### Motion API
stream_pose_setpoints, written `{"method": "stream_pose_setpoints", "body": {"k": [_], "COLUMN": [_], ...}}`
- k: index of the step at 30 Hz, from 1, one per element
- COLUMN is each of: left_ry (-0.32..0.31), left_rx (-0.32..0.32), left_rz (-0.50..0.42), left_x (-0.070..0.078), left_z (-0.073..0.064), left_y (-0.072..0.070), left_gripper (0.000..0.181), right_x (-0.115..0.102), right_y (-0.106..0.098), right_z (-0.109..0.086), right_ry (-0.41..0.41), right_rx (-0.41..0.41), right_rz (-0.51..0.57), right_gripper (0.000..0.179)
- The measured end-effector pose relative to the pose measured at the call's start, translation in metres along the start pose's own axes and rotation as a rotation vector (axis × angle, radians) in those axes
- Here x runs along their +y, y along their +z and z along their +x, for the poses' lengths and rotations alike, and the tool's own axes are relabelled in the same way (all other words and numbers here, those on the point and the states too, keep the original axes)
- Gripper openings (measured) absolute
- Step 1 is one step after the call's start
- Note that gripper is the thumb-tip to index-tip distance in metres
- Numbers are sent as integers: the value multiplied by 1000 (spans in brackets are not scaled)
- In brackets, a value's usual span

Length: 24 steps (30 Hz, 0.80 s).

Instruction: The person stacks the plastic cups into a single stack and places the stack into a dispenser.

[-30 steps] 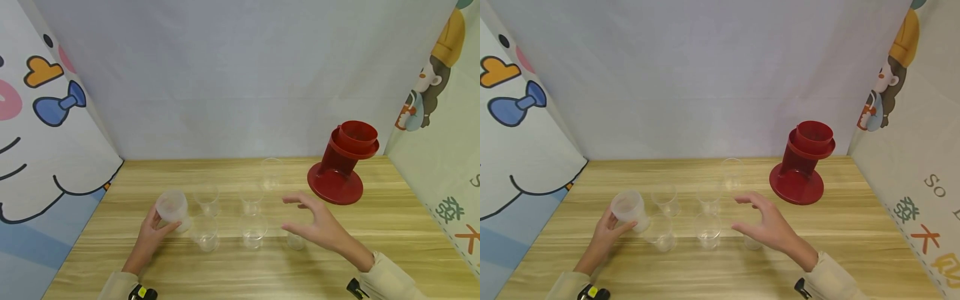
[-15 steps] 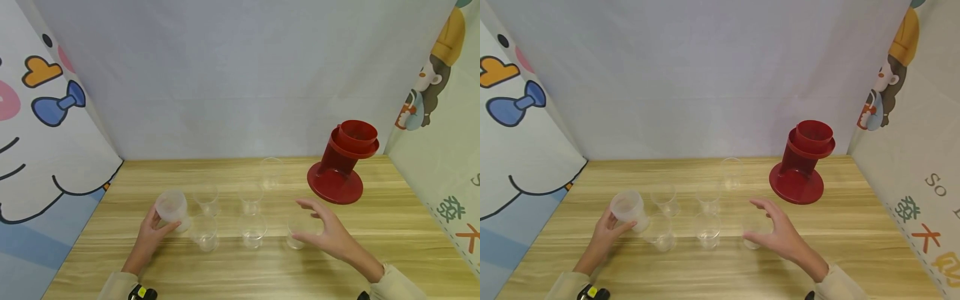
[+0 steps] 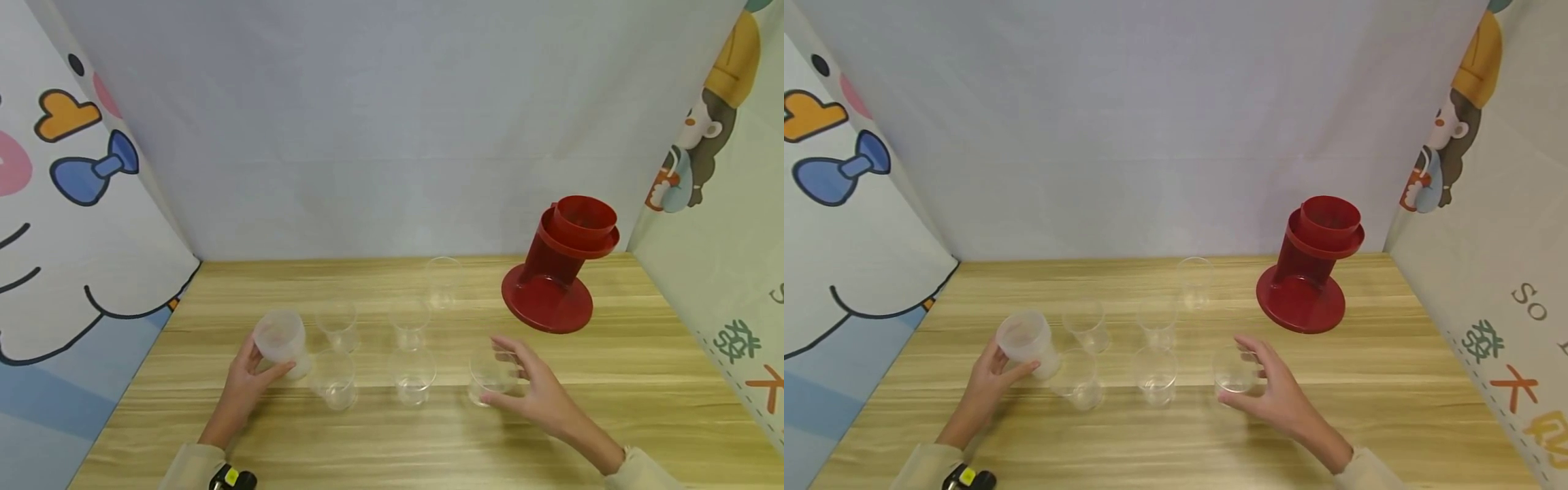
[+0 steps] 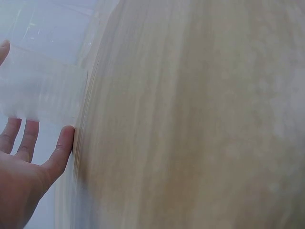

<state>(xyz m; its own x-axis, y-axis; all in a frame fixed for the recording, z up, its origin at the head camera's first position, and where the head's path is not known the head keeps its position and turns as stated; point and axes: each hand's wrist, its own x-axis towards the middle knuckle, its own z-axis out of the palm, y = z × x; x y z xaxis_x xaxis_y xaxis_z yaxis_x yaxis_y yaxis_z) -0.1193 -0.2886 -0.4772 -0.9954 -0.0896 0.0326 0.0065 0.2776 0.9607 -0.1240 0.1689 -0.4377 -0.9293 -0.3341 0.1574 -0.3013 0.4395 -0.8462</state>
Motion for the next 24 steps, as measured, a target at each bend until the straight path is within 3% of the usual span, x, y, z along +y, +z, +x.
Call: {"method": "stream_pose_setpoints", "body": {"k": [16,24], "left_ry": [-10,-8], "left_rx": [6,3], "left_rz": [20,11], "left_x": [-3,-3], "left_z": [2,1], "left_y": [-1,-1], "left_gripper": [86,87], "right_x": [9,9], "right_y": [12,15], "right_z": [-9,-9], "right_ry": [56,44], "right_rx": [23,52], "right_rz": [99,134], "right_gripper": [70,67]}}
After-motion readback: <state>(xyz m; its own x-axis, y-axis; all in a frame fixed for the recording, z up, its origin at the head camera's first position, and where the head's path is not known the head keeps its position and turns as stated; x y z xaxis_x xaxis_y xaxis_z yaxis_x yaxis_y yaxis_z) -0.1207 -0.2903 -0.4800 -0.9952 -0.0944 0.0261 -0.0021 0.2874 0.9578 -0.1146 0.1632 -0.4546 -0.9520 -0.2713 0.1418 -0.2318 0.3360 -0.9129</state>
